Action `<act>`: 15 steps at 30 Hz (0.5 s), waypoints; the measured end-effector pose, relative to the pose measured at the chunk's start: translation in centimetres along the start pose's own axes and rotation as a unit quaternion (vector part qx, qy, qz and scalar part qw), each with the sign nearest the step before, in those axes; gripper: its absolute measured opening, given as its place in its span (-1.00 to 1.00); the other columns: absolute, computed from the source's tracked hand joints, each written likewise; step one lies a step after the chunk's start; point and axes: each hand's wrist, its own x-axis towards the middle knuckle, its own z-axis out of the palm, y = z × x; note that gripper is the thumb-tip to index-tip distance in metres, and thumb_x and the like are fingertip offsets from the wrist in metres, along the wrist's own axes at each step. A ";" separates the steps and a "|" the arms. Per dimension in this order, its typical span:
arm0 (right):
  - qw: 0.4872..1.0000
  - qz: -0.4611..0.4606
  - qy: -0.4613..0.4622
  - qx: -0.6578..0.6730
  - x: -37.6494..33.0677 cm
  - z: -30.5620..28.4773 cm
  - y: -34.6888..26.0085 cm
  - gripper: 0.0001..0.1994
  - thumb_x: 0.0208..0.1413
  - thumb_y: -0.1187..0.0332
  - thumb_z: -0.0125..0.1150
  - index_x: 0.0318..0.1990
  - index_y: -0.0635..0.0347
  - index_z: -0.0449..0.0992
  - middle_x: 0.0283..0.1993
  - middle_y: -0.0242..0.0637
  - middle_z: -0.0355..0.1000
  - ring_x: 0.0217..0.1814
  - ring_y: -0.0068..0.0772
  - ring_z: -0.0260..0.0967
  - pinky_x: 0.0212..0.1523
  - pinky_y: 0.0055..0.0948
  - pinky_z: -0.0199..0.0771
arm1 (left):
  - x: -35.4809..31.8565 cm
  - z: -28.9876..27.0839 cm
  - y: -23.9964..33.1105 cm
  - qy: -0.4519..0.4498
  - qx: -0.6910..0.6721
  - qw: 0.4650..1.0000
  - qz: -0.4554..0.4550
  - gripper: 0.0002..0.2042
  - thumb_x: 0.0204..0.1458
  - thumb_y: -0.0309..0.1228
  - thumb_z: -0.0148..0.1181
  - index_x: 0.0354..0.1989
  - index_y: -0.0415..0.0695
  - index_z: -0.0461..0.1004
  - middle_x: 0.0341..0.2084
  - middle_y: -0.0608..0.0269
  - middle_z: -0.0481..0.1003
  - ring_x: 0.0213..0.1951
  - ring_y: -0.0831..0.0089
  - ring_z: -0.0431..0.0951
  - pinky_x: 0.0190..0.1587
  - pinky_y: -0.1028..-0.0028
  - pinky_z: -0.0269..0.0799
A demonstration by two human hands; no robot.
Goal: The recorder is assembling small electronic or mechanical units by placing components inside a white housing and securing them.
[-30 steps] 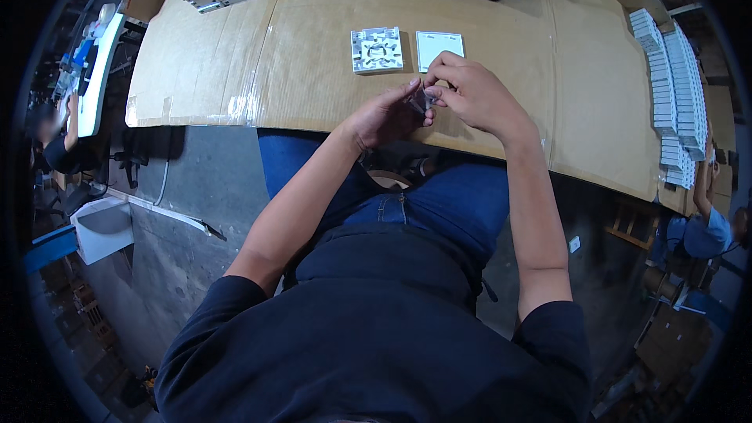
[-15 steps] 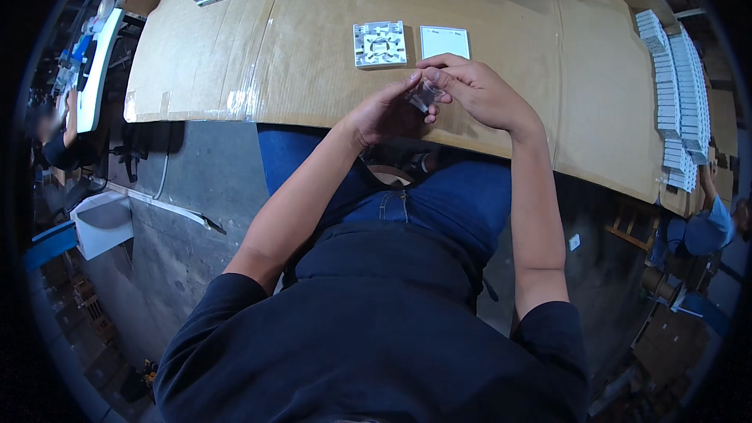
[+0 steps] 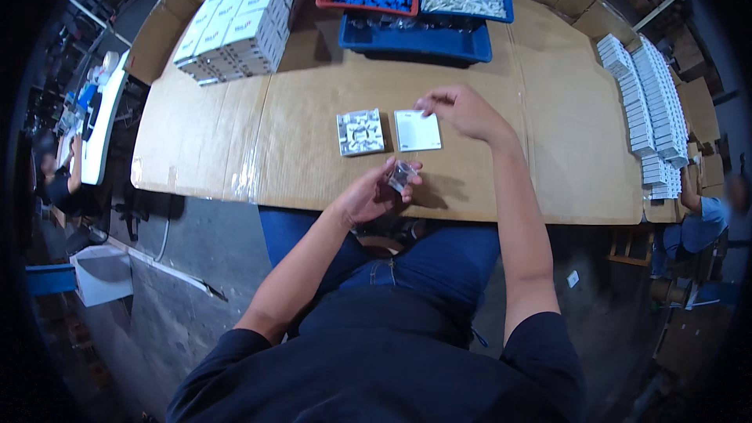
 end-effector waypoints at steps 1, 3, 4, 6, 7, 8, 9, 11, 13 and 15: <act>0.997 -0.008 0.068 -0.037 1.7 -1.7 1.4 -0.75 0.37 0.30 0.25 -0.08 0.36 0.66 -0.16 -0.30 0.66 -0.07 -0.54 0.54 0.01 -0.47 0.51 | 0.2 0.0 0.0 -0.006 0.008 1.000 -0.001 -0.45 0.48 0.00 -0.16 0.34 -0.22 0.37 -0.08 0.29 0.60 -0.21 0.48 0.51 0.01 0.45 0.45; 0.975 -0.030 0.206 -0.078 5.3 -4.6 4.0 -0.77 0.32 0.28 0.29 -0.11 0.28 0.68 -0.21 -0.27 0.67 -0.15 -0.46 0.58 -0.11 -0.42 0.53 | 0.0 0.0 0.1 0.011 0.024 1.000 0.002 -0.43 0.47 0.04 -0.15 0.35 -0.20 0.36 -0.05 0.26 0.58 -0.16 0.43 0.53 0.05 0.41 0.50; 0.954 -0.050 0.284 -0.082 6.4 -6.4 4.4 -0.81 0.30 0.30 0.30 -0.11 0.23 0.68 -0.21 -0.24 0.67 -0.17 -0.40 0.60 -0.15 -0.39 0.54 | -0.1 0.9 0.5 0.009 0.030 1.000 -0.001 -0.43 0.47 0.04 -0.15 0.35 -0.20 0.36 -0.05 0.26 0.58 -0.15 0.43 0.53 0.07 0.42 0.49; 0.917 -0.051 0.360 -0.163 8.6 -9.2 5.3 -0.83 0.29 0.30 0.29 -0.11 0.18 0.68 -0.20 -0.23 0.67 -0.16 -0.31 0.62 -0.15 -0.33 0.55 | 0.1 1.0 0.7 0.008 0.028 1.000 -0.005 -0.42 0.47 0.05 -0.15 0.36 -0.20 0.36 -0.05 0.27 0.58 -0.15 0.43 0.53 0.07 0.42 0.50; 0.871 -0.046 0.426 -0.241 9.6 -10.2 5.8 -0.85 0.28 0.31 0.29 -0.12 0.13 0.68 -0.19 -0.22 0.67 -0.15 -0.23 0.63 -0.16 -0.27 0.56 | 0.2 1.1 0.8 0.009 0.019 1.000 -0.010 -0.42 0.46 0.05 -0.14 0.36 -0.21 0.35 -0.04 0.27 0.58 -0.15 0.44 0.53 0.07 0.42 0.50; 0.870 -0.050 0.428 -0.240 10.6 -10.5 5.8 -0.85 0.28 0.31 0.29 -0.12 0.13 0.68 -0.19 -0.22 0.67 -0.15 -0.23 0.63 -0.16 -0.27 0.56 | 0.2 1.2 0.9 0.002 0.023 1.000 -0.010 -0.43 0.48 0.04 -0.16 0.38 -0.18 0.35 -0.03 0.29 0.58 -0.15 0.49 0.51 0.10 0.45 0.48; 0.861 -0.041 0.429 -0.270 11.5 -10.7 5.8 -0.85 0.26 0.30 0.29 -0.11 0.09 0.68 -0.16 -0.24 0.66 -0.11 -0.19 0.62 -0.14 -0.22 0.57 | 0.3 1.1 0.8 0.001 0.027 1.000 -0.008 -0.43 0.48 0.04 -0.16 0.38 -0.18 0.35 -0.03 0.29 0.58 -0.15 0.49 0.51 0.10 0.45 0.48; 0.852 -0.036 0.431 -0.296 12.9 -10.4 5.6 -0.86 0.24 0.30 0.29 -0.11 0.06 0.67 -0.14 -0.27 0.65 -0.07 -0.15 0.62 -0.12 -0.18 0.58 | 0.4 0.9 0.8 0.012 0.003 1.000 -0.021 -0.41 0.46 0.06 -0.12 0.36 -0.20 0.36 -0.04 0.27 0.58 -0.15 0.44 0.53 0.07 0.41 0.50; 0.855 -0.081 0.393 -0.329 14.4 -8.9 5.0 -0.84 0.23 0.28 0.29 -0.08 0.03 0.66 -0.12 -0.32 0.61 -0.05 -0.15 0.60 -0.11 -0.16 0.59 | 0.2 0.7 0.8 0.028 0.011 0.999 -0.017 -0.42 0.45 0.06 -0.12 0.36 -0.20 0.36 -0.03 0.27 0.58 -0.16 0.44 0.53 0.06 0.41 0.50; 0.843 -0.107 0.391 -0.354 15.7 -8.5 4.8 -0.81 0.23 0.28 0.29 -0.04 -0.02 0.65 -0.11 -0.31 0.55 -0.05 -0.15 0.59 -0.11 -0.14 0.59 | 0.3 0.8 0.9 0.025 0.024 0.999 -0.022 -0.41 0.45 0.06 -0.11 0.36 -0.19 0.36 -0.03 0.27 0.58 -0.17 0.45 0.52 0.05 0.41 0.50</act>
